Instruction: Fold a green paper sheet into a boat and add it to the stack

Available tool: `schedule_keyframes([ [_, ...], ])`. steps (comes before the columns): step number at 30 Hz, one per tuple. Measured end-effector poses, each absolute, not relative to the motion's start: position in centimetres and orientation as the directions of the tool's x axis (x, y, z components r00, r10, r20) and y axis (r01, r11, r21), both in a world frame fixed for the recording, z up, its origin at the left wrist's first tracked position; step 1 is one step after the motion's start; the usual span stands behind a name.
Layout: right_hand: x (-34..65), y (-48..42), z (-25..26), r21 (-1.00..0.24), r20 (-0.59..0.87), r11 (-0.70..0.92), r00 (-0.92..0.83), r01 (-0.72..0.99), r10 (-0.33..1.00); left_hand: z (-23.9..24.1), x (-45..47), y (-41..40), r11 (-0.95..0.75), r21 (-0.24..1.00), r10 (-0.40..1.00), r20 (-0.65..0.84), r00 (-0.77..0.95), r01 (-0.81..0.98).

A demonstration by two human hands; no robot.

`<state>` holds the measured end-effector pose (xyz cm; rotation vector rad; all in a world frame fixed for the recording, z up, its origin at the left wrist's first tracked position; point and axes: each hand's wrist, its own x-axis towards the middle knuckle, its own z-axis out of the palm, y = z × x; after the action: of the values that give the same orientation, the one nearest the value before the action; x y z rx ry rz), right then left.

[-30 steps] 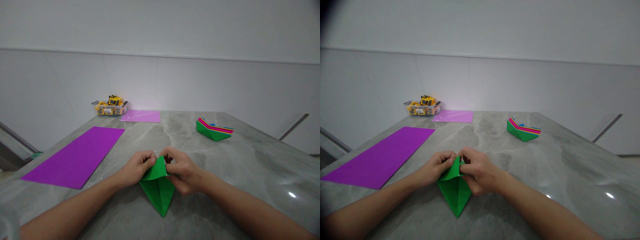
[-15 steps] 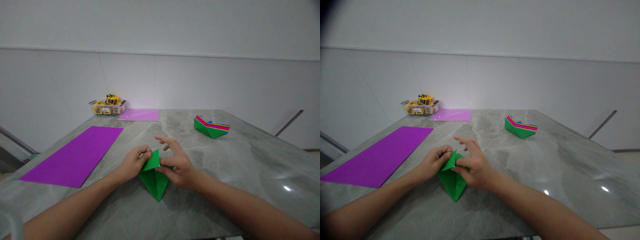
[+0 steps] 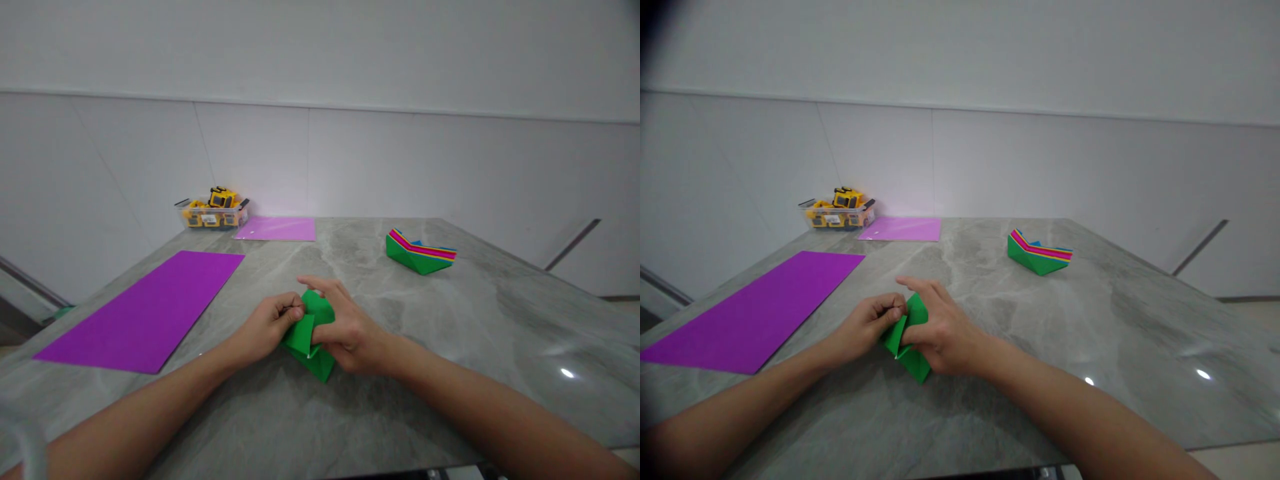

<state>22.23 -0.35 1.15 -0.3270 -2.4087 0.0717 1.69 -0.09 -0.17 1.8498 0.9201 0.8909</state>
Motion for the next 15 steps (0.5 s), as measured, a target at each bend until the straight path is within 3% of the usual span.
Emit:
schedule_keyframes([
  [6,22.1,-0.5,1.4,-0.027,0.613,0.965,-0.758,0.263,0.224,-0.2,1.6,-0.2,-0.476,0.840,0.826,0.324,0.462,0.262],
  [9,22.0,-0.5,1.0,-0.017,0.662,0.929,-0.692,0.370,0.288,0.1,1.4,0.0,-0.510,0.798,0.847,0.400,0.349,0.322],
  [11,22.0,-0.1,0.5,-0.126,0.738,0.857,-0.530,0.499,0.417,0.5,1.2,0.2,-0.474,0.797,0.881,0.433,0.193,0.374],
  [13,22.1,0.7,-0.2,-0.367,0.747,0.744,-0.300,0.558,0.593,0.8,1.0,0.4,-0.420,0.804,0.890,0.456,0.016,0.421],
  [15,22.2,1.5,-1.0,-0.630,0.631,0.642,-0.193,0.437,0.751,0.8,0.8,0.6,-0.388,0.797,0.873,0.479,-0.093,0.463],
])
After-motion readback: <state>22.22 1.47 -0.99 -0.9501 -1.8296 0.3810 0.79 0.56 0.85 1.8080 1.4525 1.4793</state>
